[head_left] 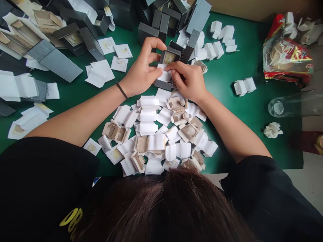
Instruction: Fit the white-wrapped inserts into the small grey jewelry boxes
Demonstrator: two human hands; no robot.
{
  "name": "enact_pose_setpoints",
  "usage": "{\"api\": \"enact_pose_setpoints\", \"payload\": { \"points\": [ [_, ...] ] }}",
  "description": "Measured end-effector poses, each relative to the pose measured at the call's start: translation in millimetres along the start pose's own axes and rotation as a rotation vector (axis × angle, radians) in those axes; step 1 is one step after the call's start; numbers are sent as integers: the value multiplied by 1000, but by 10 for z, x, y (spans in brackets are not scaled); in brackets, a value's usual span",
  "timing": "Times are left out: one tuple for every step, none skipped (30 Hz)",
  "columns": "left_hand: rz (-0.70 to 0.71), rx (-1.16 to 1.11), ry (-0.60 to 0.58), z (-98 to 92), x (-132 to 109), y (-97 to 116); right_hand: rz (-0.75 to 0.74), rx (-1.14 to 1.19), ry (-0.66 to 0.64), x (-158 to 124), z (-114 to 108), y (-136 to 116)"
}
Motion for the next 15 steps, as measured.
{"api": "enact_pose_setpoints", "payload": {
  "points": [
    [4, 2, 2, -1, -1, 0, -1, 2, 2, 2, -2, -3],
    [12, 2, 3, -1, -2, 2, 0, 2, 1, 4, -2, -4],
    [22, 0, 3, -2, -4, 8, 0, 1, 1, 5, -2, -3],
    [31, 1, 0, -2, -8, 18, 2, 0, 1, 7, -2, -2],
    [35, 7, -4, -2, -13, 32, 2, -1, 1, 8, -2, -1],
    [32, 18, -11, -1, -21, 48, 3, 1, 2, 9, -3, -2],
    [22, 32, -24, 0, -30, 66, 3, 4, 5, 8, -6, -4],
    [8, 48, -37, 2, -40, 84, 4, 7, 6, 7, -10, -7],
    [-7, 61, -50, 3, -50, 102, 5, 11, 3, 6, -13, -12],
    [-19, 68, -58, 4, -59, 118, 8, 14, 2, 4, -17, -16],
    [-25, 67, -61, 4, -67, 131, 14, 16, 2, 3, -20, -18],
    [-25, 63, -62, 5, -71, 141, 22, 19, 2, 2, -21, -18],
    [-18, 61, -58, 5, -74, 146, 31, 24, 0, 1, -19, -16],
    [-8, 59, -53, 7, -74, 149, 40, 32, -1, 1, -16, -12],
    [4, 59, -50, 9, -73, 149, 47, 42, -2, 1, -12, -7]
  ]
}}
Point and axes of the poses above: each hand's wrist, its own x-axis towards the middle knuckle, its own z-axis out of the palm, y = z × x, the point moved 3 cm from there along x, towards the middle knuckle, and after that the axes turned 5 degrees about y, right-handed, at the moved point
